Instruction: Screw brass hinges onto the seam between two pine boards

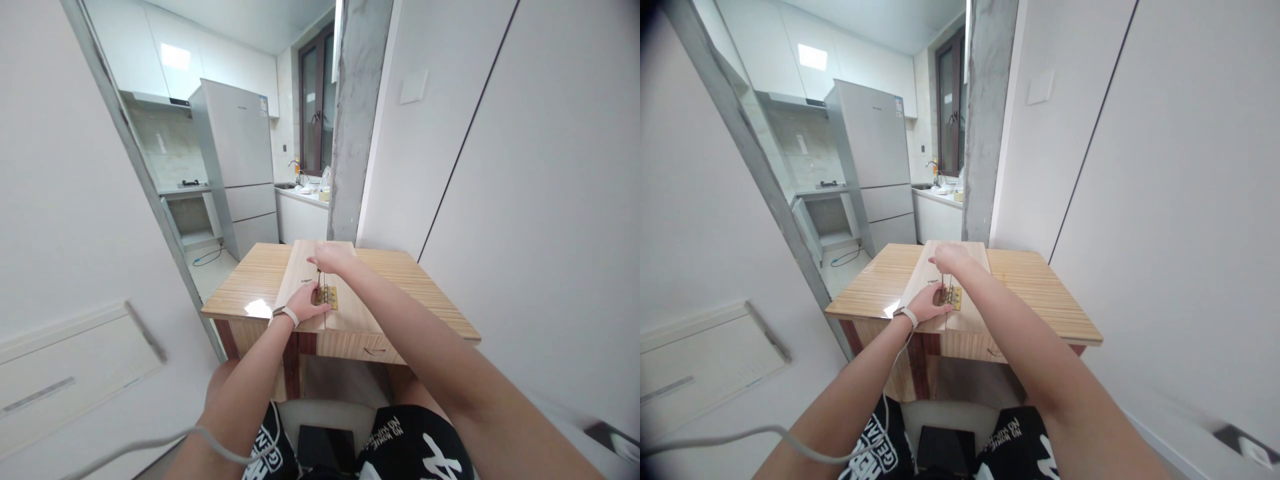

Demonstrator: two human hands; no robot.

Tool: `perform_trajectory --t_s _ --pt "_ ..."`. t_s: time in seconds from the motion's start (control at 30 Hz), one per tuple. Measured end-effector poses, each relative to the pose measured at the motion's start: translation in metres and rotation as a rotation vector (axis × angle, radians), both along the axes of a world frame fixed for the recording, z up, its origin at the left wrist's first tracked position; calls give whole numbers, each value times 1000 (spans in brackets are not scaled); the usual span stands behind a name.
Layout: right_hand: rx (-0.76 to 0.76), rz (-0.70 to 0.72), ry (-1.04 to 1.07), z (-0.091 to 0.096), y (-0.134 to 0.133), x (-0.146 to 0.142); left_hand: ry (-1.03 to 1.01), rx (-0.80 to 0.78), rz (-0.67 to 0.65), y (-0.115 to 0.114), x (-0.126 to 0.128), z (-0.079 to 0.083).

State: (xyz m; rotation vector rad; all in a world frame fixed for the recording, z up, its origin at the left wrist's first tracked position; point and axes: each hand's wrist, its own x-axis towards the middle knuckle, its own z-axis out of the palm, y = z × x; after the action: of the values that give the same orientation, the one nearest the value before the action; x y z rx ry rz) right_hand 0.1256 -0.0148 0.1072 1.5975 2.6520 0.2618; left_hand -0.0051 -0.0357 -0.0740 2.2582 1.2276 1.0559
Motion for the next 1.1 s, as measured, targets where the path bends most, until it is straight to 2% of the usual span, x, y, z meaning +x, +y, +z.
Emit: perform_trajectory --t_s 0.1,0.37,0.63,0.83,1.1 --pt "73 5 -22 -4 4 -1 -3 6 1 2 0 -2" --pt "13 12 -18 -5 6 -6 13 -4 7 5 0 -5" --pt "-7 157 -39 -2 8 3 9 6 0 0 -1 0" --pt "59 29 33 -11 7 0 -4 -13 6 1 1 -1" --pt "8 -3 -35 -3 5 -6 6 -1 6 4 1 -3"
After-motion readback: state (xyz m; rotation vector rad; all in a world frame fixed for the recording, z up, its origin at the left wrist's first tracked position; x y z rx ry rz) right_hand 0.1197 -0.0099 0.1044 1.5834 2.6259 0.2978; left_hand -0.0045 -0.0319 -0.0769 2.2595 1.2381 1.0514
